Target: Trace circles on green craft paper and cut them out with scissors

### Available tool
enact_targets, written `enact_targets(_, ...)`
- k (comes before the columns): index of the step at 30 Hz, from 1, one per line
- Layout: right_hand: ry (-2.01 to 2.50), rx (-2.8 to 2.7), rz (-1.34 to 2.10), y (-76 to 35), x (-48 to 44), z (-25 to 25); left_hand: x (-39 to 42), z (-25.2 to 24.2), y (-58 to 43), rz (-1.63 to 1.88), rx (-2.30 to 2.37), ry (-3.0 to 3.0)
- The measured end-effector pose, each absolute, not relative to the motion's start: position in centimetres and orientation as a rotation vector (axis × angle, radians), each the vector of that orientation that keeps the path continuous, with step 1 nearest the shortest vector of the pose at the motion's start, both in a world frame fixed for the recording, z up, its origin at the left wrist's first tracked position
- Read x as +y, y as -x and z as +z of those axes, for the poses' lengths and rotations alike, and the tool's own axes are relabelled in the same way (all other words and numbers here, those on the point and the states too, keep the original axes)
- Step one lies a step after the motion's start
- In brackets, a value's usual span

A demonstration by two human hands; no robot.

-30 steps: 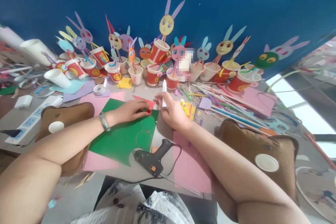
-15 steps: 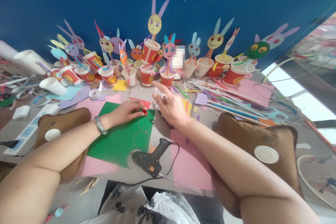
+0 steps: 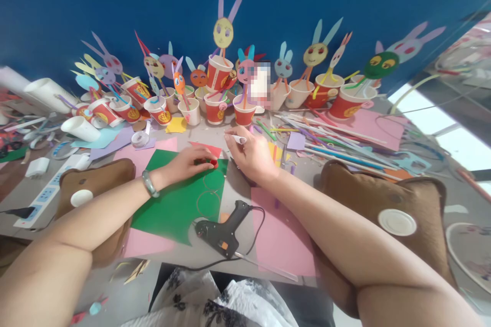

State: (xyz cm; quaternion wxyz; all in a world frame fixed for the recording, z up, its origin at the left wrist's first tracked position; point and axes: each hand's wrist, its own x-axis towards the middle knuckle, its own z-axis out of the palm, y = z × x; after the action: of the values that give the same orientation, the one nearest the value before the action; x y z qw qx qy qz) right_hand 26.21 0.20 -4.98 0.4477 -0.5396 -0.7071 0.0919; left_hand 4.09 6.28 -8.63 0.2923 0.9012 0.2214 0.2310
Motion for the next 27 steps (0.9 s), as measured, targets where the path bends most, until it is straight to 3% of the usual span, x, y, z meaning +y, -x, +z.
enact_targets(11, 1.396, -1.877, 0.416, -26.3, 0.8, -5.8, 5.7, -9.0, -5.1, 0.616, 0.558, -2.42)
enact_targets(27, 1.452, -1.847, 0.329, -26.6, 1.1, -5.1, 5.6, -9.2, -6.0, 0.626, 0.612, -2.245)
